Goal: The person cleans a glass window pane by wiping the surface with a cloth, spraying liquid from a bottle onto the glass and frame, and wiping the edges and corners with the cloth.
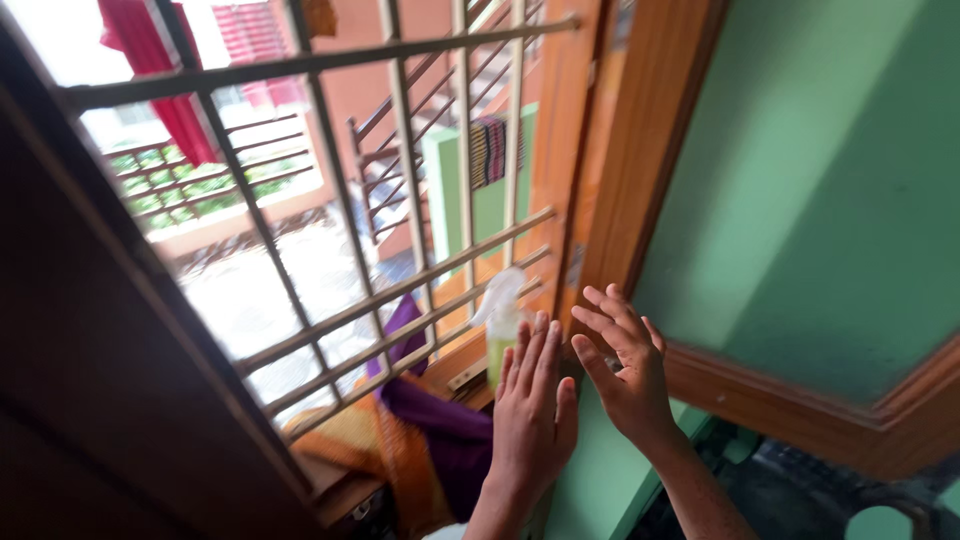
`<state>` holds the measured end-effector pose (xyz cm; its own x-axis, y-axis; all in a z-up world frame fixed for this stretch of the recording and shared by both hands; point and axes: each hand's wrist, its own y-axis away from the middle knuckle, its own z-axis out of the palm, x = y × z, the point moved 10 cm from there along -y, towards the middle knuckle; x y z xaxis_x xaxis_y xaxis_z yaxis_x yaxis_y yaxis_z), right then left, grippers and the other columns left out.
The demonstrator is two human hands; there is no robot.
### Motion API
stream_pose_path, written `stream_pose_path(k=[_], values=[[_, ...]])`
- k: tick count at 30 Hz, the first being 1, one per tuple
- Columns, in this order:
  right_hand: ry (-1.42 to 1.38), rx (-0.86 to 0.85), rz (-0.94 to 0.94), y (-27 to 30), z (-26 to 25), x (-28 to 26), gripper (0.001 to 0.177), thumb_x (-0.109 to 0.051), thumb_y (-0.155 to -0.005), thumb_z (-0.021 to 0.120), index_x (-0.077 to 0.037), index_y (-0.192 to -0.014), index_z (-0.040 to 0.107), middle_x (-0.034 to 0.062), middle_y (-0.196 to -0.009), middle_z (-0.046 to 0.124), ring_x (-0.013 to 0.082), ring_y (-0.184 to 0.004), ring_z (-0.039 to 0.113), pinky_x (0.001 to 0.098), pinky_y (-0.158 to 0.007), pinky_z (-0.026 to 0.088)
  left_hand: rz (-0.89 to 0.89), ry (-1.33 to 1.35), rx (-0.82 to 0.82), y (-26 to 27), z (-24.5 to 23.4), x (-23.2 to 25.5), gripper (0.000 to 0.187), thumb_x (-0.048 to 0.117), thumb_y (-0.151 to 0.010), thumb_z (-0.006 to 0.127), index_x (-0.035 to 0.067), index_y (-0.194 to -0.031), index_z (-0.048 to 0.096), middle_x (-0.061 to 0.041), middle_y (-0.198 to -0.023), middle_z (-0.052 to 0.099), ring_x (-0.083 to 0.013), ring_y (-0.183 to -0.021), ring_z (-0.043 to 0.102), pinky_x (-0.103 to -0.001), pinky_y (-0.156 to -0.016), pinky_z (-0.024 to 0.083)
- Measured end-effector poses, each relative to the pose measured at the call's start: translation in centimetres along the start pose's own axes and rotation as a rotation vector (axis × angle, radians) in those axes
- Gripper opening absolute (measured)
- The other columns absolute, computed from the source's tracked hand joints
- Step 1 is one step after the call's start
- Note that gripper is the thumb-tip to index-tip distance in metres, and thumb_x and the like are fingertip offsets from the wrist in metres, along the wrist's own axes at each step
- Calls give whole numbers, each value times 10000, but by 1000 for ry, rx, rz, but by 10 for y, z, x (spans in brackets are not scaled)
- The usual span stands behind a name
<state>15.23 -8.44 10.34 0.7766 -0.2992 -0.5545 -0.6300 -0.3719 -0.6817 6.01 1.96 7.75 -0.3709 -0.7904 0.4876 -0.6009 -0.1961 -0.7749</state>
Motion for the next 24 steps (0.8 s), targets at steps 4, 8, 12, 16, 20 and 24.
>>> stream_pose_path(k=[4, 8, 12, 16, 20, 24], values=[[-296, -49, 20, 25, 44, 4, 351, -255, -961, 658, -63, -1249, 714, 138, -1418, 635, 289, -1400, 542, 412, -1154, 404, -80, -227, 57, 38, -37, -20, 597, 73, -939, 550, 73, -1529, 461, -150, -1618, 440, -373, -1560, 302, -526, -1243, 229], [-375, -282, 114, 52, 108, -2, 352, -231, -904, 683, -61, -1209, 728, 129, -1331, 691, 271, -1289, 655, 383, -1113, 486, -210, -349, 114, 63, -69, -49, 531, -18, -903, 509, 75, -1423, 564, -130, -1524, 535, -362, -1528, 366, -511, -1234, 290], [-279, -471, 19, 61, 159, -24, 533, -183, -821, 743, -36, -1321, 628, 198, -1421, 574, 364, -1293, 554, 422, -1070, 434, -402, -183, 228, 86, -95, -77, 549, -99, -847, 470, 20, -1374, 574, -191, -1461, 547, -383, -1470, 419, -482, -1198, 341], [-241, -514, -153, 56, 182, -48, 642, -124, -813, 757, 14, -1404, 546, 264, -1363, 551, 433, -1291, 504, 488, -1071, 389, -524, -83, 257, 99, -101, -90, 526, -81, -859, 482, 25, -1366, 573, -200, -1474, 520, -371, -1433, 466, -450, -1168, 380], [-273, -474, -110, 46, 165, -57, 499, -32, -810, 679, -23, -1307, 640, 197, -1178, 650, 387, -1134, 626, 464, -988, 498, -535, -21, 301, 102, -101, -91, 570, -54, -846, 537, 47, -1407, 519, -182, -1501, 471, -347, -1440, 442, -440, -1183, 357], [-258, -380, -212, 44, 130, -86, 466, 37, -794, 623, -3, -1257, 652, 162, -1046, 668, 371, -994, 664, 464, -892, 535, -458, 177, 529, 104, -98, -85, 730, -2, -896, 590, 56, -1542, 254, -195, -1555, 293, -347, -1471, 303, -452, -1175, 299]])
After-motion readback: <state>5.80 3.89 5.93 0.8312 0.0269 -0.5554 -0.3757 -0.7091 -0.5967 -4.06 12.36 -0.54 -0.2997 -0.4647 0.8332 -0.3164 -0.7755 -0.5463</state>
